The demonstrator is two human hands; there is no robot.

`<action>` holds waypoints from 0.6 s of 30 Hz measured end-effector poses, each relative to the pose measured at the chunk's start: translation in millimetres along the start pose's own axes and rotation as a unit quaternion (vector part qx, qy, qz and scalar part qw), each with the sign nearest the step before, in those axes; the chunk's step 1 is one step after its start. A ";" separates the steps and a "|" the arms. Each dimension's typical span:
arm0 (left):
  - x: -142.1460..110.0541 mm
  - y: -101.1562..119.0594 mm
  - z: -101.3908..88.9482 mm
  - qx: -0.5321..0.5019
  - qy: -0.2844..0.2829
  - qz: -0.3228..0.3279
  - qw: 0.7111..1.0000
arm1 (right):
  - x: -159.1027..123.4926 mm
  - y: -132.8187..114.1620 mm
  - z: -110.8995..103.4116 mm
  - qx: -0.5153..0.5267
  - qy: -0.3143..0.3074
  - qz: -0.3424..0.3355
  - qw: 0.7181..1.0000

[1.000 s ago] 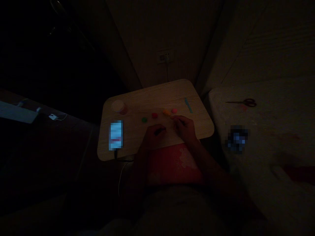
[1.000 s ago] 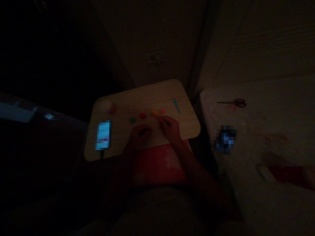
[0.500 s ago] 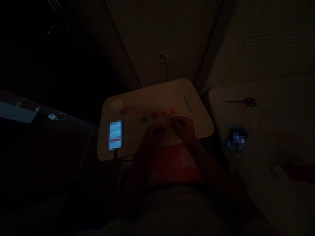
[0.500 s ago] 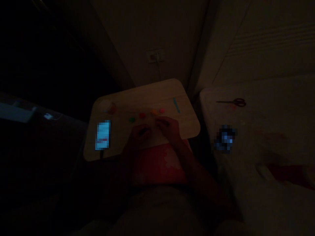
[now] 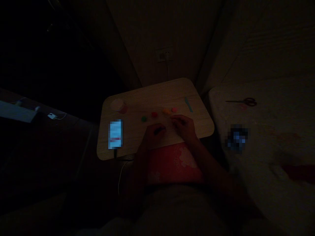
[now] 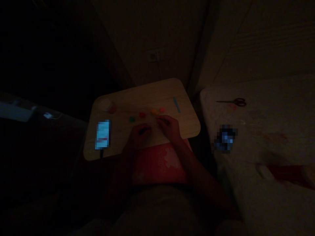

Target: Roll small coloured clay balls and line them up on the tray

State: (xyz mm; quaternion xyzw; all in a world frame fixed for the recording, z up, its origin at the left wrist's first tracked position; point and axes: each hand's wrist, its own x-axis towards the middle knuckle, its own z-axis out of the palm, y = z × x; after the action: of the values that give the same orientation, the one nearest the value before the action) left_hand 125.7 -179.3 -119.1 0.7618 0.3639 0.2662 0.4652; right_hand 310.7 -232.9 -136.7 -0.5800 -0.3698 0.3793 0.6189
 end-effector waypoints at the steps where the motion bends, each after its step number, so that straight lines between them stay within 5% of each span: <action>1: 0.0 0.0 -0.1 0.002 -0.001 -0.001 1.000 | 0.2 0.7 0.0 0.003 -0.003 -0.005 1.000; 7: -0.4 0.1 0.2 0.002 0.000 0.001 1.000 | 0.3 0.7 -2.2 0.020 -0.019 -0.039 0.999; 18: -1.1 -2.1 1.0 0.003 0.003 0.003 1.000 | -0.6 -2.9 3.2 0.040 0.008 0.001 0.999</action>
State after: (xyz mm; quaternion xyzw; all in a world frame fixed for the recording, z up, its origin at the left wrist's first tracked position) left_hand 125.1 -180.1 -121.4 0.7632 0.3637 0.2692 0.4612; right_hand 307.7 -232.2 -133.6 -0.5585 -0.3488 0.3898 0.6438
